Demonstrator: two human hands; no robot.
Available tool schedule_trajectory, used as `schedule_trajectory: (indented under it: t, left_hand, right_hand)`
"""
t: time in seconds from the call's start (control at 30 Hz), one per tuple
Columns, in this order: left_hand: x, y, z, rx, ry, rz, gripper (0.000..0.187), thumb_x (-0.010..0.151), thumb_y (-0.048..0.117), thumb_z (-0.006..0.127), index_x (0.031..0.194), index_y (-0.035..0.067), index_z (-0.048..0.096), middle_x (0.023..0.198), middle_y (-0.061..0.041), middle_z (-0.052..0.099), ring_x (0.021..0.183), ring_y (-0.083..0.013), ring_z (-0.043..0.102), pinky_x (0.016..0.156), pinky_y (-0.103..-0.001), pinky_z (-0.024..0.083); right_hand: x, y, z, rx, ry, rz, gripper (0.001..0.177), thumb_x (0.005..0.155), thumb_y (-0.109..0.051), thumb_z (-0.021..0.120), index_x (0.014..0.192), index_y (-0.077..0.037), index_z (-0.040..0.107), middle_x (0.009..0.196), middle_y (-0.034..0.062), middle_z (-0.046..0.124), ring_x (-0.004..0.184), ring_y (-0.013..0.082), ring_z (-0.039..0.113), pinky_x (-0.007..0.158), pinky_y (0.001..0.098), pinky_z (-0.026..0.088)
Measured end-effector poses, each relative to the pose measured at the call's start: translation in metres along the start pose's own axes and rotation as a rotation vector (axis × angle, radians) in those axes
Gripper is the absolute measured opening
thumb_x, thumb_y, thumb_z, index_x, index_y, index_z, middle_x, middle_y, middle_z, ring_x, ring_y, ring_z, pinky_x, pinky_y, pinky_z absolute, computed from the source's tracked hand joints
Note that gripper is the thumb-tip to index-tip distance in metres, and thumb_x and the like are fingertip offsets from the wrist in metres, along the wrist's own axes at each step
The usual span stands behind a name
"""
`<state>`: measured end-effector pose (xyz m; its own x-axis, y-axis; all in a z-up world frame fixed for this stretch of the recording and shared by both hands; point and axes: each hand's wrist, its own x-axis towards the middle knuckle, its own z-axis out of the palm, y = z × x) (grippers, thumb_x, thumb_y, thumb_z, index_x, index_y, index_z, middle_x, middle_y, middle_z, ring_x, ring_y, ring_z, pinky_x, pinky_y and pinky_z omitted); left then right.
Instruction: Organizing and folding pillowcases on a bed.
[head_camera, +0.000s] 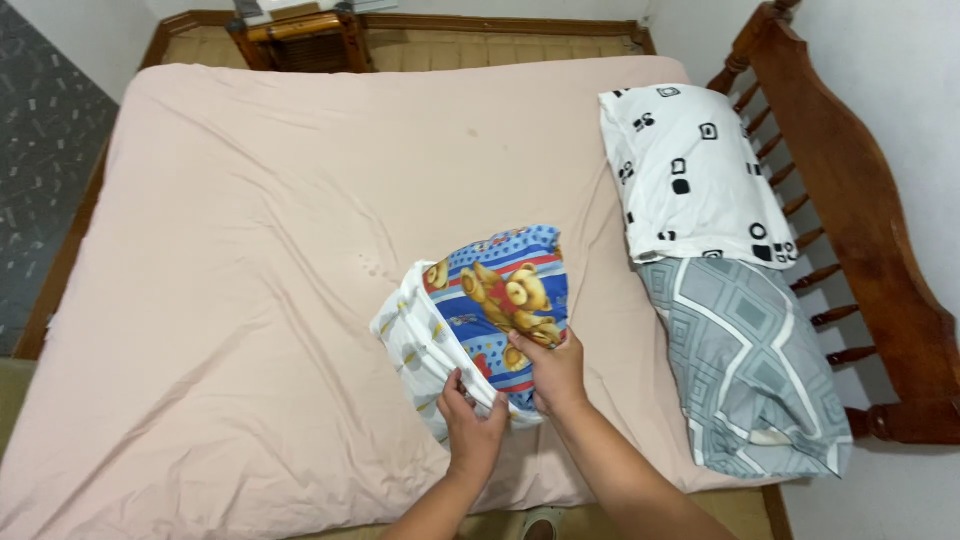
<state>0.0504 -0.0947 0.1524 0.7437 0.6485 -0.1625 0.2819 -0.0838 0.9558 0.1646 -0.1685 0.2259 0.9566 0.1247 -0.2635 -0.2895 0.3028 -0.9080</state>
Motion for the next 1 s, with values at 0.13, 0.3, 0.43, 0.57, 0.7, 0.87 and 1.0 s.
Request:
schedule_trajectory:
  t: [0.13, 0.3, 0.43, 0.57, 0.7, 0.87, 1.0]
  left_hand:
    - [0.015, -0.013, -0.009, 0.031, 0.033, 0.060, 0.087, 0.070, 0.007, 0.075, 0.141, -0.003, 0.028, 0.131, -0.024, 0.038, 0.119, -0.0382, 0.054, 0.102, -0.043, 0.048]
    - [0.033, -0.087, -0.019, 0.157, 0.061, 0.131, 0.073, 0.070, -0.002, 0.075, 0.132, -0.001, 0.036, 0.123, -0.029, 0.056, 0.111, -0.0435, 0.061, 0.095, -0.047, 0.051]
    - [0.068, -0.139, -0.045, 0.296, -0.080, -0.102, 0.052, 0.085, 0.008, 0.067, 0.130, 0.003, 0.044, 0.091, -0.027, 0.074, 0.080, -0.0399, 0.074, 0.073, -0.048, 0.059]
    - [0.117, -0.159, -0.076, 0.263, 0.073, -0.444, 0.035, 0.099, 0.022, 0.056, 0.124, -0.001, 0.046, 0.082, -0.026, 0.070, 0.064, -0.0366, 0.072, 0.061, -0.050, 0.058]
    - [0.128, -0.089, -0.103, 0.061, 0.057, -0.483, 0.029, 0.096, 0.012, 0.048, 0.123, 0.004, 0.043, 0.094, -0.024, 0.068, 0.059, -0.0353, 0.070, 0.055, -0.050, 0.059]
    - [0.097, -0.104, -0.095, 0.278, -0.045, 0.087, 0.058, 0.085, 0.005, 0.060, 0.138, 0.000, 0.038, 0.101, -0.030, 0.070, 0.082, -0.0339, 0.070, 0.072, -0.044, 0.057]
    - [0.064, -0.064, -0.088, -0.030, -0.179, -0.544, 0.070, 0.088, -0.001, 0.059, 0.148, 0.012, 0.025, 0.121, -0.020, 0.063, 0.102, -0.0351, 0.067, 0.081, -0.047, 0.057]
  right_hand:
    - [-0.010, -0.014, 0.011, 0.120, -0.029, 0.050, 0.039, 0.080, 0.006, 0.074, 0.118, 0.002, 0.064, 0.111, 0.0122, 0.075, 0.097, 0.0215, 0.072, 0.084, 0.0369, 0.059]
    - [-0.008, -0.031, 0.006, 0.258, -0.097, 0.076, 0.050, 0.080, 0.007, 0.070, 0.128, 0.000, 0.060, 0.120, 0.0147, 0.071, 0.104, 0.0268, 0.071, 0.089, 0.0419, 0.059]
    - [-0.007, -0.050, -0.007, 0.229, -0.188, 0.114, 0.056, 0.079, 0.008, 0.069, 0.133, 0.001, 0.058, 0.125, 0.0148, 0.069, 0.111, 0.0274, 0.069, 0.094, 0.0430, 0.058]
    - [-0.008, -0.061, -0.018, 0.295, -0.269, 0.110, 0.058, 0.080, 0.005, 0.066, 0.137, 0.001, 0.056, 0.128, 0.0158, 0.068, 0.116, 0.0312, 0.066, 0.098, 0.0471, 0.055]
    - [-0.004, -0.046, -0.035, 0.420, -0.189, 0.150, 0.062, 0.079, 0.001, 0.064, 0.140, -0.006, 0.055, 0.130, 0.0136, 0.066, 0.118, 0.0318, 0.065, 0.101, 0.0507, 0.052]
    - [0.003, -0.036, -0.041, 0.529, -0.126, 0.177, 0.062, 0.080, -0.005, 0.066, 0.141, -0.001, 0.054, 0.130, 0.0161, 0.066, 0.117, 0.0351, 0.066, 0.102, 0.0540, 0.052]
    - [-0.001, -0.043, -0.033, 0.485, -0.180, 0.134, 0.065, 0.078, -0.005, 0.067, 0.141, -0.005, 0.051, 0.128, 0.0124, 0.066, 0.118, 0.0322, 0.065, 0.103, 0.0535, 0.052]
